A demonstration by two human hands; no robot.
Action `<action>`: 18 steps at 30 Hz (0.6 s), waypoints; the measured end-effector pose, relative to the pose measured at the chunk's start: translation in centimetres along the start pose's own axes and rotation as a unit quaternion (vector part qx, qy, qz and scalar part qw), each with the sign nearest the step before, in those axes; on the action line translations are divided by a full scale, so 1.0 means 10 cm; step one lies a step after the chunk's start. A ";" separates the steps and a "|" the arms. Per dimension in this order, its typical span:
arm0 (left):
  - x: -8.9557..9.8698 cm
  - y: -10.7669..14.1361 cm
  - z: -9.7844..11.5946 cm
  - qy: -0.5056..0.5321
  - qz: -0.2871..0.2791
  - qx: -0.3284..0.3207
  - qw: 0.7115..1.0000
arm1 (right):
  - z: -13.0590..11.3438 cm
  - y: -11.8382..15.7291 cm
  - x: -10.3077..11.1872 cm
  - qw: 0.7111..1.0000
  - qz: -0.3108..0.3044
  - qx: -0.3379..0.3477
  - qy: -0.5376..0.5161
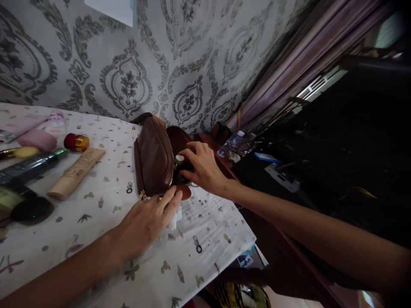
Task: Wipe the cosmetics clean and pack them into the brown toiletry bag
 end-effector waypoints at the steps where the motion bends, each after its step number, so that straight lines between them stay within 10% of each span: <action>1: -0.01 0.00 0.00 0.002 0.000 0.001 1.000 | 0.00 0.02 -0.04 0.999 0.013 -0.047 -0.014; 6: 0.01 0.01 0.00 0.008 -0.006 0.002 1.000 | 0.02 0.04 -0.26 0.962 -0.023 -0.199 -0.184; 18: 0.15 0.01 0.04 0.002 -0.011 -0.004 1.000 | 0.13 0.07 -0.50 0.939 0.026 -0.253 -0.230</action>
Point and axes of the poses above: each hand's wrist, its own y-axis away from the middle knuckle, its own x-axis out of the back of the hand, z = x × y, the point moved 1 cm from there along -y, towards the middle knuckle, and after that the axes turned 12 degrees about y, right-handed, at the moved point
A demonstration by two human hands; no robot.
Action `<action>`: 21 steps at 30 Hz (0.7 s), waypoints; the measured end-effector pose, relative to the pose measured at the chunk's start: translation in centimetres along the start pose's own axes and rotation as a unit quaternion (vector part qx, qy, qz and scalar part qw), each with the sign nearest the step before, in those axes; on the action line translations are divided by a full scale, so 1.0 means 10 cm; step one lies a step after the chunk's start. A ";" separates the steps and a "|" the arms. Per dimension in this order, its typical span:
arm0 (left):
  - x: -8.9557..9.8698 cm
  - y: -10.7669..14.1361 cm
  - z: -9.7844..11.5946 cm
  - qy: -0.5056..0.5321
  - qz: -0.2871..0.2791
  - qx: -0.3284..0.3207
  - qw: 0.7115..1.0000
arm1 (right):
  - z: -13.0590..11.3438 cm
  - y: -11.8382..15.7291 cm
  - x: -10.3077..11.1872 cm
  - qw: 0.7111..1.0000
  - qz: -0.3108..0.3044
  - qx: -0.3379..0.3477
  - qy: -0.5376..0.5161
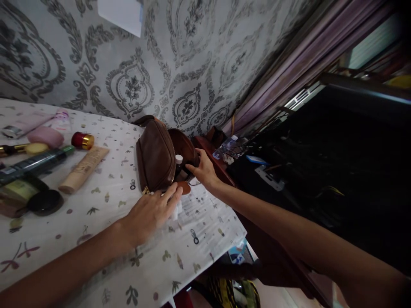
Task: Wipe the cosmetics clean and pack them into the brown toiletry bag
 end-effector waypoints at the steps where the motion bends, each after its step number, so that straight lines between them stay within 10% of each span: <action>1: 0.00 0.00 0.00 0.000 0.007 0.000 1.000 | 0.02 -0.01 -0.01 1.000 -0.001 -0.002 -0.006; 14: -0.06 0.01 0.00 0.001 0.001 0.000 1.000 | -0.45 -0.25 0.18 0.975 -0.048 0.040 0.214; 21: -0.12 0.01 -0.05 0.005 0.026 -0.009 1.000 | -0.33 -0.31 0.16 0.986 -0.073 0.013 0.147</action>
Point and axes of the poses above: each hand's wrist, its own y-axis away from the middle knuckle, its own x-axis out of the back of the hand, z = x × y, the point moved 1 cm from there along -y, towards the middle knuckle, and after that the axes turned 12 degrees about y, right-handed, at the moved point
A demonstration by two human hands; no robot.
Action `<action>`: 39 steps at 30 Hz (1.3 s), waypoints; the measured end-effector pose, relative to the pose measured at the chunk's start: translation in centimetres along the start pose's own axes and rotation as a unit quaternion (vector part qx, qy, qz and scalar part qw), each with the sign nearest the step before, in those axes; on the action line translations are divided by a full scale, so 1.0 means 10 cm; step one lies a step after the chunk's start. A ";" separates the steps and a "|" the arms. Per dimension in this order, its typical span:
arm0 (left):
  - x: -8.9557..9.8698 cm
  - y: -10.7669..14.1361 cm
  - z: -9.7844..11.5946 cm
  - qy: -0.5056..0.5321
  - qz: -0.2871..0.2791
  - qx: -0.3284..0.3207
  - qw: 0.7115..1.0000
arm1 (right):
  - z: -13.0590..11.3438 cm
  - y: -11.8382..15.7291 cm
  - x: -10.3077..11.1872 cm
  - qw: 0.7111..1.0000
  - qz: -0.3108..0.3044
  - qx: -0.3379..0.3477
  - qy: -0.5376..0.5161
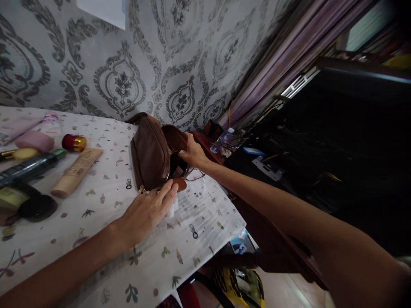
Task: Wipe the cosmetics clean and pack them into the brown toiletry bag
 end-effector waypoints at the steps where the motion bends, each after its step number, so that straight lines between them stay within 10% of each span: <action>1: 0.00 0.00 -0.01 0.000 0.004 -0.002 1.000 | 0.02 0.00 -0.01 1.000 0.002 0.002 -0.008; 22: -0.12 0.00 -0.03 -0.017 0.021 0.016 1.000 | 0.09 0.07 0.11 0.999 0.015 0.005 -0.036; 26: -0.15 0.01 -0.05 -0.027 0.029 0.002 0.999 | 0.04 -0.02 0.22 0.974 0.147 0.144 0.095; 30: -0.18 0.01 -0.07 -0.045 0.064 0.000 0.997 | -0.06 -0.17 0.21 0.911 0.118 0.336 0.210; 39: -0.17 0.02 -0.07 -0.068 0.059 0.000 0.996 | -0.03 -0.42 0.03 0.887 0.057 0.352 0.294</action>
Point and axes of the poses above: each hand's wrist, its own y-axis away from the middle knuckle, its own x-axis out of the back of the hand, z = x × y, the point moved 1 cm from there along -y, towards the middle knuckle, and after that the axes turned 12 degrees about y, right-handed, at the moved point
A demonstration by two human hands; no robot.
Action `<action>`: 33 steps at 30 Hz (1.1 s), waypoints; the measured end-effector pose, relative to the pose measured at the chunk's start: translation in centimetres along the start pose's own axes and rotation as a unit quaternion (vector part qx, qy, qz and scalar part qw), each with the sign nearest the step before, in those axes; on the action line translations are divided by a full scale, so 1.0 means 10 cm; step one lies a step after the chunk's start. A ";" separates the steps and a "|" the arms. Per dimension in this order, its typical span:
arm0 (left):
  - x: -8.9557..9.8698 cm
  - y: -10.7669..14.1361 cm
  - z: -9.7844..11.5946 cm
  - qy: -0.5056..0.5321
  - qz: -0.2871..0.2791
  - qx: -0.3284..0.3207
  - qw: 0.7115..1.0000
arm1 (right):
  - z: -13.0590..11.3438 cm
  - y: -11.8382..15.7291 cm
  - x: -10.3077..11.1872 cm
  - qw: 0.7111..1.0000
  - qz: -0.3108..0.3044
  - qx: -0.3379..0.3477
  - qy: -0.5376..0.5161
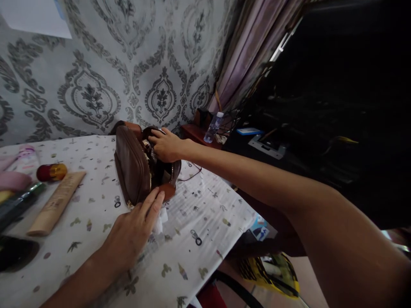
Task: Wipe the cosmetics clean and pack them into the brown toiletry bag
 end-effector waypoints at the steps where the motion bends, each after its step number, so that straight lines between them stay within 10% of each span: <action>1: 0.00 0.00 0.00 -0.001 -0.001 -0.002 1.000 | 0.00 0.00 0.00 1.000 0.001 -0.001 -0.002; 14: -0.04 -0.01 -0.01 -0.006 -0.003 0.006 1.000 | -0.08 0.35 0.25 0.994 0.067 -0.040 -0.081; 24: 0.08 -0.02 0.05 0.121 0.009 0.039 0.992 | -0.37 0.91 0.16 0.926 0.293 -0.099 -0.215; 33: 0.29 0.49 -0.06 0.159 -0.018 0.093 0.983 | -0.82 1.15 -0.01 0.902 0.380 -0.082 -0.191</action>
Point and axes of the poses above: each hand's wrist, its own y-axis away from the middle knuckle, its own x-axis out of the back of the hand, z = x × y, the point moved 1 cm from there along -y, towards the middle knuckle, and after that the axes turned 12 degrees about y, right-handed, at the moved point
